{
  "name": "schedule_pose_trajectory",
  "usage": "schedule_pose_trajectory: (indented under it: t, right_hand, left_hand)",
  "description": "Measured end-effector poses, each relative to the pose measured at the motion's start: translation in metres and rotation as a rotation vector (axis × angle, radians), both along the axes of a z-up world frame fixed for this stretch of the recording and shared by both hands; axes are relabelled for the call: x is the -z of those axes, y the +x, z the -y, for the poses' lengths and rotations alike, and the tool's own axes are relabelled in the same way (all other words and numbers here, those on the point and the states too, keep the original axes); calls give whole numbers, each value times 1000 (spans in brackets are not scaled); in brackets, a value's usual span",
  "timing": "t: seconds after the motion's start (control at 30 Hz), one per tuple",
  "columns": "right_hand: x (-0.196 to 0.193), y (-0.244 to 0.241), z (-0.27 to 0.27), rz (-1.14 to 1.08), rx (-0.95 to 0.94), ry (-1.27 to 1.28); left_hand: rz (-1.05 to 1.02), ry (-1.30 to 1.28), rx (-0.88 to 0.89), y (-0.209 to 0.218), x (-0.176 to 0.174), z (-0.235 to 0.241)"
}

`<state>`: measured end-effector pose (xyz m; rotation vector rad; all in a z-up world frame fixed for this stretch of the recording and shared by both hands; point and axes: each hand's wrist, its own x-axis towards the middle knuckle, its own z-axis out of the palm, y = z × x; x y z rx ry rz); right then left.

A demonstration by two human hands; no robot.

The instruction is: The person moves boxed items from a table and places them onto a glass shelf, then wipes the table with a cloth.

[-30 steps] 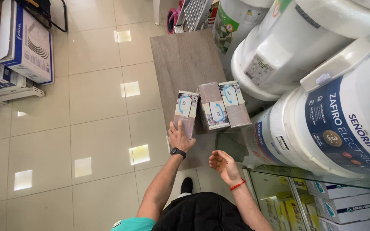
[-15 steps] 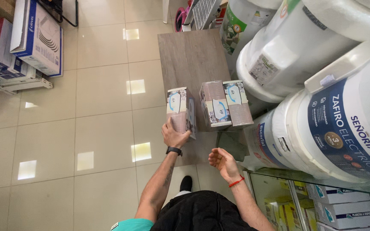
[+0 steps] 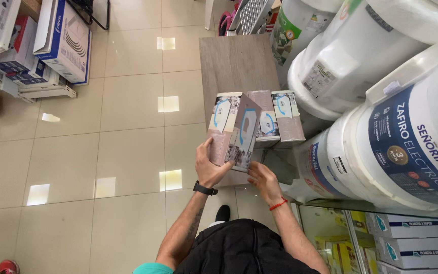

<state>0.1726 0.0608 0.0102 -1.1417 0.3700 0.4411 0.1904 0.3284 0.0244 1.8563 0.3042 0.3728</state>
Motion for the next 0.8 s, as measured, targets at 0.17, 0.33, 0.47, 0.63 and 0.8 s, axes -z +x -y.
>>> schedule_pose_trajectory:
  t: [0.17,0.33,0.47,0.63,0.8]
  right_hand:
    - [16,-7,7,131,44,93]
    - [22,-20,35,167,175,206]
    - [28,-45,56,245,561,363]
    - [41,-76,88,361,769,429]
    - [-59,-115,103,484,1051,493]
  left_hand:
    - [97,-34,186,-19,-25,12]
    - [171,-33,406,-31,-49,38]
    - [266,90,615,-34,-73,64]
    - [354,159,855,-36,-103,102]
    - [387,304,1105,-54,-160,145]
